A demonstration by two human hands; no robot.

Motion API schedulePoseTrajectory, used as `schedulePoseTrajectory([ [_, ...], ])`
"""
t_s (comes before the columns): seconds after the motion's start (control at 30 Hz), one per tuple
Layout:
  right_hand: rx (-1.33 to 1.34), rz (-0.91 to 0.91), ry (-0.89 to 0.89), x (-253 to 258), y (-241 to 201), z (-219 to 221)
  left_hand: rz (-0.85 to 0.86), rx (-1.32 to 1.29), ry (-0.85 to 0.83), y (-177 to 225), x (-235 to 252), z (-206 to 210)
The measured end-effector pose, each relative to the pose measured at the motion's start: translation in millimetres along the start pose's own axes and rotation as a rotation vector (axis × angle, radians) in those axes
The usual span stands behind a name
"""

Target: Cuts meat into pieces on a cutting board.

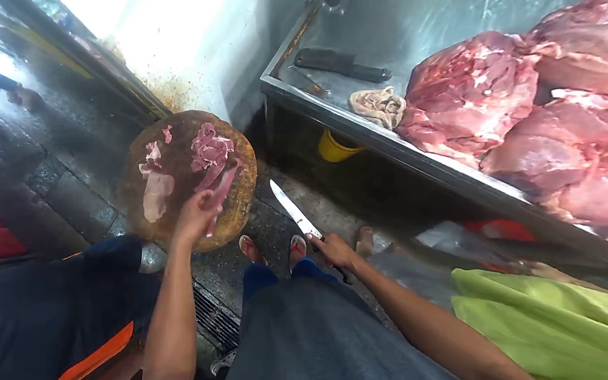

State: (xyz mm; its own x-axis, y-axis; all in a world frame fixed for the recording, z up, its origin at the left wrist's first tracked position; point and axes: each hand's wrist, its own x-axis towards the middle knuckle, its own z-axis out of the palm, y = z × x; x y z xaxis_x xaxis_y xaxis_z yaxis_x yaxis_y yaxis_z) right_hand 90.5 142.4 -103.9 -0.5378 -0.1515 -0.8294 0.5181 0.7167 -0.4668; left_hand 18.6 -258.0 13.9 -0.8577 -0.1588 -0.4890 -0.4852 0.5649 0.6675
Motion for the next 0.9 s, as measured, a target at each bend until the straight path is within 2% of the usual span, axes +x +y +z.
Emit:
schedulePoseTrajectory([
  [0.07, -0.109, 0.014, 0.056, -8.0, -14.2, 5.8, -0.090, 0.199, 0.055, -56.8, -0.1, 5.6],
  [0.13, -0.214, -0.003, 0.078, -8.9, -42.3, 9.3, -0.133, 0.266, 0.166, -77.3, -6.7, -3.6],
  [0.27, -0.330, -0.064, 0.011, 17.5, -114.1, 20.8, -0.175, 0.243, 0.318, -73.1, -10.8, -8.3],
  [0.4, -0.316, -0.091, 0.051, 66.2, -159.6, 26.5, -0.040, 0.208, 0.525, -49.1, 17.8, 22.5],
  [0.5, -0.327, -0.115, 0.074, 82.2, -169.1, 33.3, 0.073, 0.316, 0.643, -31.8, 64.2, 55.3],
  [0.63, -0.349, -0.065, 0.056, 78.6, -168.7, 36.8, -0.020, 0.585, 0.529, -27.7, 113.0, 97.3],
  [0.8, -0.361, -0.019, 0.012, 68.0, -130.2, 37.2, -0.057, 0.705, 0.519, -31.5, 121.8, 110.3],
  [0.9, -0.343, 0.018, -0.059, 60.2, -133.4, 38.7, -0.061, 0.729, 0.532, -28.9, 121.5, 109.1],
])
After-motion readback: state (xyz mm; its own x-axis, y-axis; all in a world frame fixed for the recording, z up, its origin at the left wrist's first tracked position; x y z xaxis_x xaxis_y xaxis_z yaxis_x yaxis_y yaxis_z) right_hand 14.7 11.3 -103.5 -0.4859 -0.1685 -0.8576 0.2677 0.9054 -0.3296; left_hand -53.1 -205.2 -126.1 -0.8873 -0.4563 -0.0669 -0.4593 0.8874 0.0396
